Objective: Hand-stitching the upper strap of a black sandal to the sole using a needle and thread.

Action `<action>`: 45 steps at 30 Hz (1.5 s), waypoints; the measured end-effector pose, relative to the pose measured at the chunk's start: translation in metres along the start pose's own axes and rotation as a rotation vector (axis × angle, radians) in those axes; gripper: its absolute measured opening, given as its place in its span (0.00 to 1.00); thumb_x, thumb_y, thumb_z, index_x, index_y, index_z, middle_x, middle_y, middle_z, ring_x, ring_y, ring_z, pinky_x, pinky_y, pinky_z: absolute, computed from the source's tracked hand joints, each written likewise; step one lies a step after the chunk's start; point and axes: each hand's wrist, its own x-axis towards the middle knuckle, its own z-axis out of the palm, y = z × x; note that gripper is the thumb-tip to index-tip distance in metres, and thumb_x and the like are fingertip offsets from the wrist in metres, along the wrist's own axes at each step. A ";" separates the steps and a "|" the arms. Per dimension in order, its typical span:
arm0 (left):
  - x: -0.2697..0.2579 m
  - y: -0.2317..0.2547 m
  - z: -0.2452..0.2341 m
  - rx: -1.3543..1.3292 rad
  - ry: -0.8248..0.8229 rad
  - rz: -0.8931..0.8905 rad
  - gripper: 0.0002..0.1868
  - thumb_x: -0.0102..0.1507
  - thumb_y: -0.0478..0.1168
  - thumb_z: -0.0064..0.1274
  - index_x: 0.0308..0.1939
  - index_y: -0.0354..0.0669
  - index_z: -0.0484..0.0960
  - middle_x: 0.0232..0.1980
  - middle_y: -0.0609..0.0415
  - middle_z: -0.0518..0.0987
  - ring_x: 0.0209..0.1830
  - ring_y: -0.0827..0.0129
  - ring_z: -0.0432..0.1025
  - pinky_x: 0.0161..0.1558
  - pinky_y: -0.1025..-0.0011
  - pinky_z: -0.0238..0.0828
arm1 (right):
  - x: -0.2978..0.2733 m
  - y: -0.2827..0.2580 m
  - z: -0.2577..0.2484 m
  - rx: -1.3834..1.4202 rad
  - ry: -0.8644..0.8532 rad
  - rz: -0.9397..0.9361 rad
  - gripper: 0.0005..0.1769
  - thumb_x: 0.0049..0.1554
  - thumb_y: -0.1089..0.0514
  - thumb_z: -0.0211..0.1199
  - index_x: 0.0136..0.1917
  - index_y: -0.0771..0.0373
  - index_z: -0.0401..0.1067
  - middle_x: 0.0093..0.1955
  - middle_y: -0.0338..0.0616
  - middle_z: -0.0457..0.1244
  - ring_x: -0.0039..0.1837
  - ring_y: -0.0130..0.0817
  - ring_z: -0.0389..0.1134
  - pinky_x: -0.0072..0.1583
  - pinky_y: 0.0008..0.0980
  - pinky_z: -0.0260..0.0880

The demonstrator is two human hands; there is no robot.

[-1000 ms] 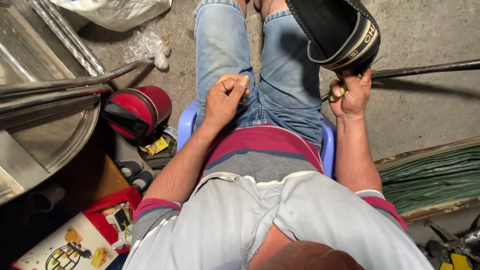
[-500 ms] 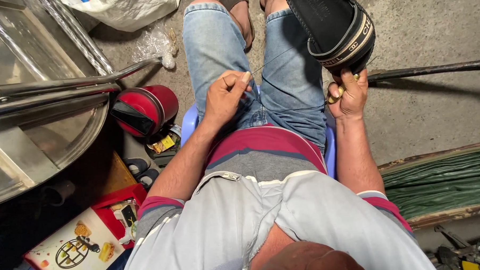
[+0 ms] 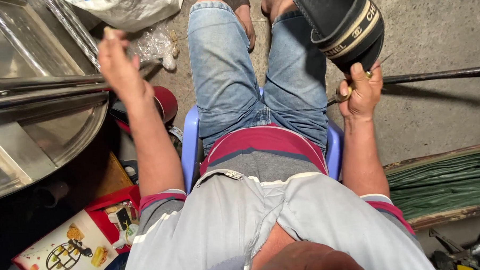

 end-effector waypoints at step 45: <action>-0.104 -0.030 0.130 0.113 -1.228 0.695 0.39 0.69 0.45 0.62 0.76 0.63 0.53 0.47 0.58 0.65 0.47 0.68 0.63 0.54 0.72 0.64 | 0.029 -0.115 0.117 -1.101 -1.014 -0.611 0.20 0.62 0.80 0.56 0.64 0.73 0.76 0.49 0.56 0.65 0.51 0.47 0.65 0.55 0.41 0.65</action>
